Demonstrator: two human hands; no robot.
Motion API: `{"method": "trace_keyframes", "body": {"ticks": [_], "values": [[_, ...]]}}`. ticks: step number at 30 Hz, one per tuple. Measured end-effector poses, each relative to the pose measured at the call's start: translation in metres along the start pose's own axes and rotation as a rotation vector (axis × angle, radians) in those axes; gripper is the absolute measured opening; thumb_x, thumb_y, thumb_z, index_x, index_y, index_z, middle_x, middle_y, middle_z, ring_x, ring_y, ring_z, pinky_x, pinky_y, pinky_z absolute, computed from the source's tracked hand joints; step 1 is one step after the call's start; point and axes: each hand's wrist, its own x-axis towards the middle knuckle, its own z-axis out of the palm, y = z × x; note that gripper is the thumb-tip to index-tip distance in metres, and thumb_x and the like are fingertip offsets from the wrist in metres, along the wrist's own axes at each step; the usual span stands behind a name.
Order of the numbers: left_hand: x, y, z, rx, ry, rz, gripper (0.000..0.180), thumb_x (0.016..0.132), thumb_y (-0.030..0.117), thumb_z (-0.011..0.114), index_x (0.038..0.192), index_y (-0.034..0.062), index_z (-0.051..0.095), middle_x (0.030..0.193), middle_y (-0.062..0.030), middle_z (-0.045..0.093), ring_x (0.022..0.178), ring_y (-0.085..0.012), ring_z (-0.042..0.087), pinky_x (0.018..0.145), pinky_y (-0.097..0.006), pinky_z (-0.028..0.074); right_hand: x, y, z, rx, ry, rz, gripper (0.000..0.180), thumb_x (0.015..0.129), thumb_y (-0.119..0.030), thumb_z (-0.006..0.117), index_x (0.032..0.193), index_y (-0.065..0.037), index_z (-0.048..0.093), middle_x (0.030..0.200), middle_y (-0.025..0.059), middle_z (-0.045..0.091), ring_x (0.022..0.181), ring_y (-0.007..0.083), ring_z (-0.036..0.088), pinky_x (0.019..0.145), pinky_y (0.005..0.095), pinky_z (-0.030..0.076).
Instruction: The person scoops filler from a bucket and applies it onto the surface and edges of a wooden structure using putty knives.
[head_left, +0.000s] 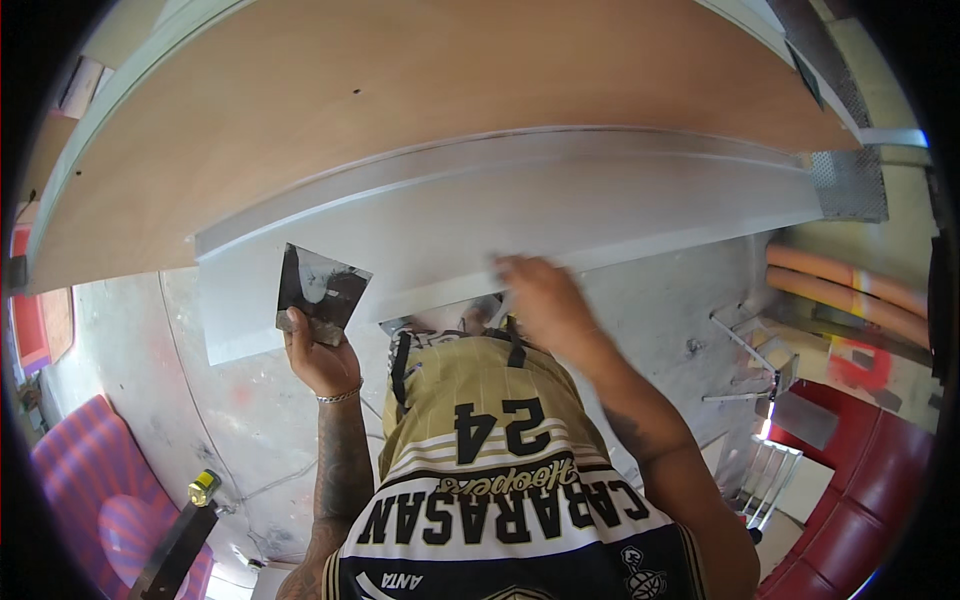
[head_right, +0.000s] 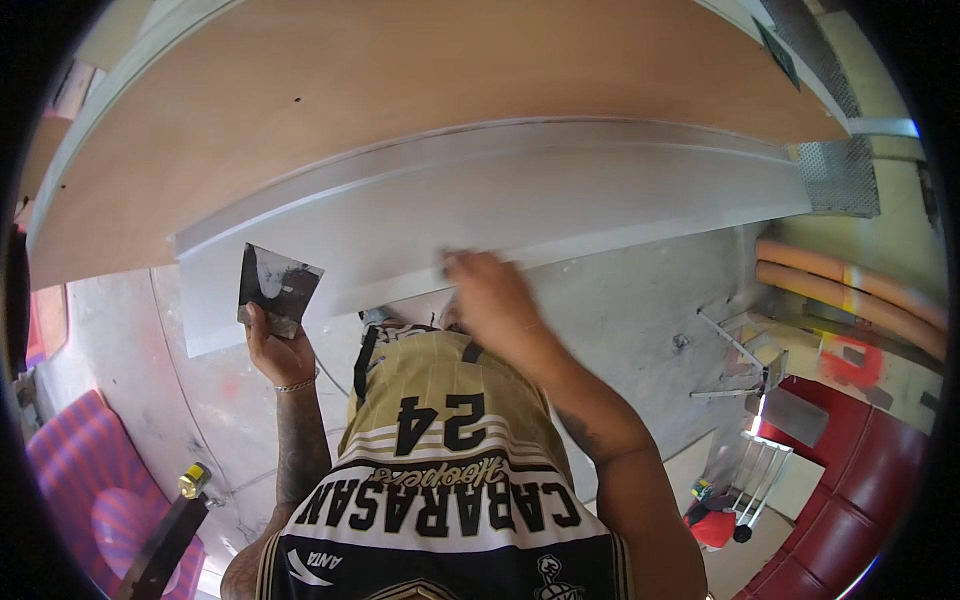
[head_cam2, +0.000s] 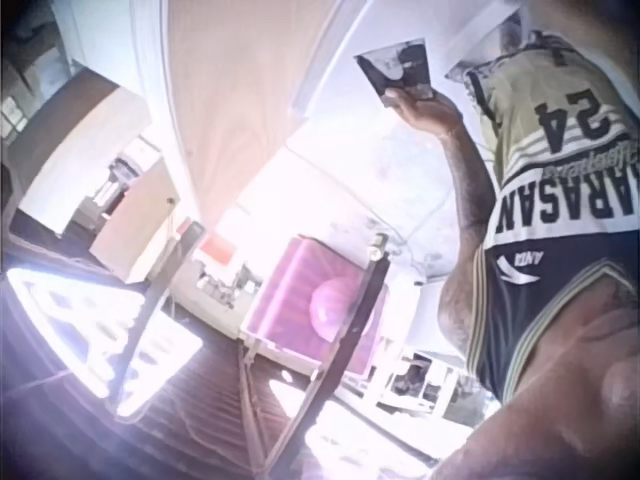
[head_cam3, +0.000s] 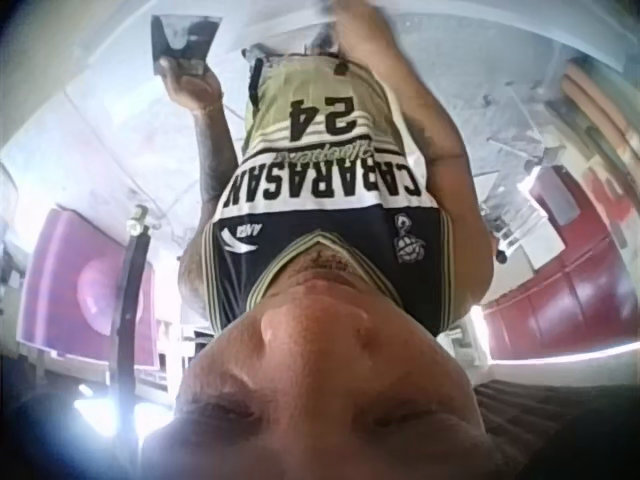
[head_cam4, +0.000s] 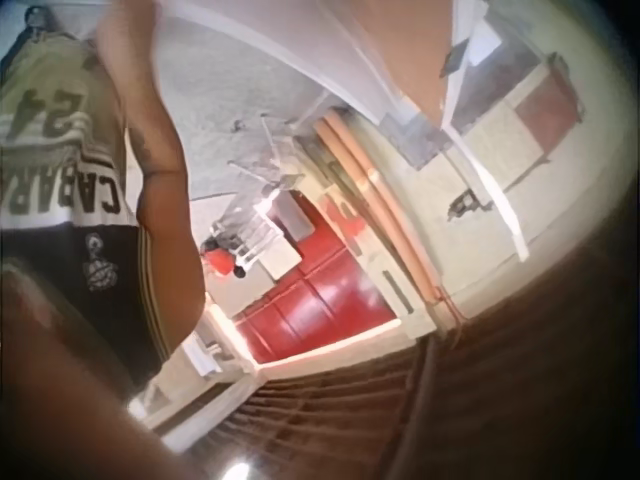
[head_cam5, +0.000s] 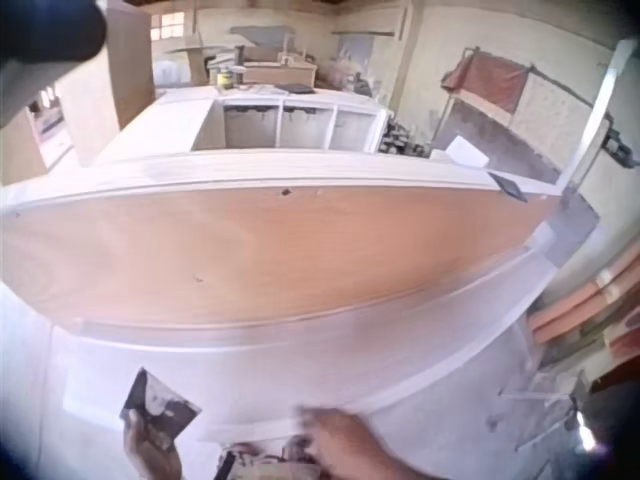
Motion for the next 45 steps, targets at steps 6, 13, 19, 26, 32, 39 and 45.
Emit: {"method": "trace_keyframes", "body": {"ticks": [6, 13, 19, 26, 32, 39, 45], "values": [[0.003, 0.002, -0.007, -0.024, 0.055, -0.066, 0.035, 0.096, 0.022, 0.051, 0.122, -0.0001, 0.051, 0.118, -0.011, 0.058, 0.107, -0.0227, 0.057, 0.091, -0.037, 0.047, -0.024, 0.154, -0.057, -0.293, 0.201, 0.751, 0.042, 0.083, -0.002, 0.047, 0.125, -0.003, 0.055, 0.119, 0.022, 0.058, 0.11, 0.0385, 0.055, 0.095, 0.0424, 0.044], [0.017, 0.008, -0.028, 0.021, 0.011, -0.235, 0.033, 0.092, 0.018, 0.055, 0.12, -0.0002, 0.052, 0.112, -0.0087, 0.06, 0.103, -0.0206, 0.058, 0.089, -0.036, 0.048, 0.059, 0.006, 0.038, -0.306, 0.083, 0.387, 0.03, 0.078, -0.008, 0.053, 0.105, 0.002, 0.06, 0.097, 0.0235, 0.063, 0.092, 0.039, 0.061, 0.083, 0.0487, 0.048], [0.01, 0.009, -0.019, -0.075, -0.071, -0.669, 0.027, 0.089, 0.013, 0.052, 0.114, 0.0035, 0.056, 0.105, -0.0084, 0.064, 0.097, -0.023, 0.063, 0.089, -0.04, 0.05, 0.032, -0.104, -0.002, 0.266, -0.032, 0.281, 0.045, 0.078, 0.002, 0.05, 0.122, -0.007, 0.058, 0.119, 0.018, 0.06, 0.101, 0.033, 0.062, 0.088, 0.0421, 0.049], [-0.01, 0.014, 0.037, 0.053, -0.353, -1.115, 0.024, 0.088, 0.017, 0.054, 0.109, 0.0035, 0.055, 0.101, -0.0113, 0.063, 0.089, -0.0255, 0.066, 0.083, -0.038, 0.055, -0.014, -0.147, -0.03, 0.445, 0.267, -0.09, 0.065, 0.069, 0.017, 0.05, 0.128, -0.01, 0.055, 0.131, 0.019, 0.05, 0.119, 0.0367, 0.052, 0.101, 0.0403, 0.044], [-0.015, -0.016, 0.04, -0.025, -0.457, -1.171, 0.029, 0.091, 0.01, 0.052, 0.117, -0.001, 0.048, 0.104, -0.013, 0.06, 0.093, -0.0237, 0.064, 0.078, -0.038, 0.057, -0.093, -0.106, -0.025, 0.188, 0.191, 0.446, 0.055, 0.072, 0.014, 0.045, 0.123, -0.003, 0.057, 0.122, 0.0206, 0.056, 0.112, 0.0367, 0.056, 0.091, 0.0388, 0.048], [-0.057, -0.037, 0.064, 0.231, -0.66, -0.859, 0.029, 0.097, 0.024, 0.05, 0.114, 0.0009, 0.054, 0.099, -0.0046, 0.06, 0.088, -0.0146, 0.06, 0.077, -0.03, 0.052, -0.145, -0.136, -0.034, 0.003, 0.44, 0.243, 0.052, 0.07, 0.011, 0.05, 0.118, -0.004, 0.061, 0.121, 0.0172, 0.059, 0.113, 0.0349, 0.056, 0.096, 0.0418, 0.045], [-0.123, -0.097, 0.079, 0.588, -0.884, -0.647, 0.032, 0.098, 0.029, 0.05, 0.107, -0.0001, 0.058, 0.087, -0.0023, 0.06, 0.074, -0.0115, 0.056, 0.069, -0.027, 0.049, -0.203, -0.068, -0.003, -0.134, 0.398, 0.182, 0.047, 0.075, 0.005, 0.055, 0.121, -0.004, 0.057, 0.124, 0.0157, 0.057, 0.113, 0.0332, 0.055, 0.093, 0.043, 0.045]]}}
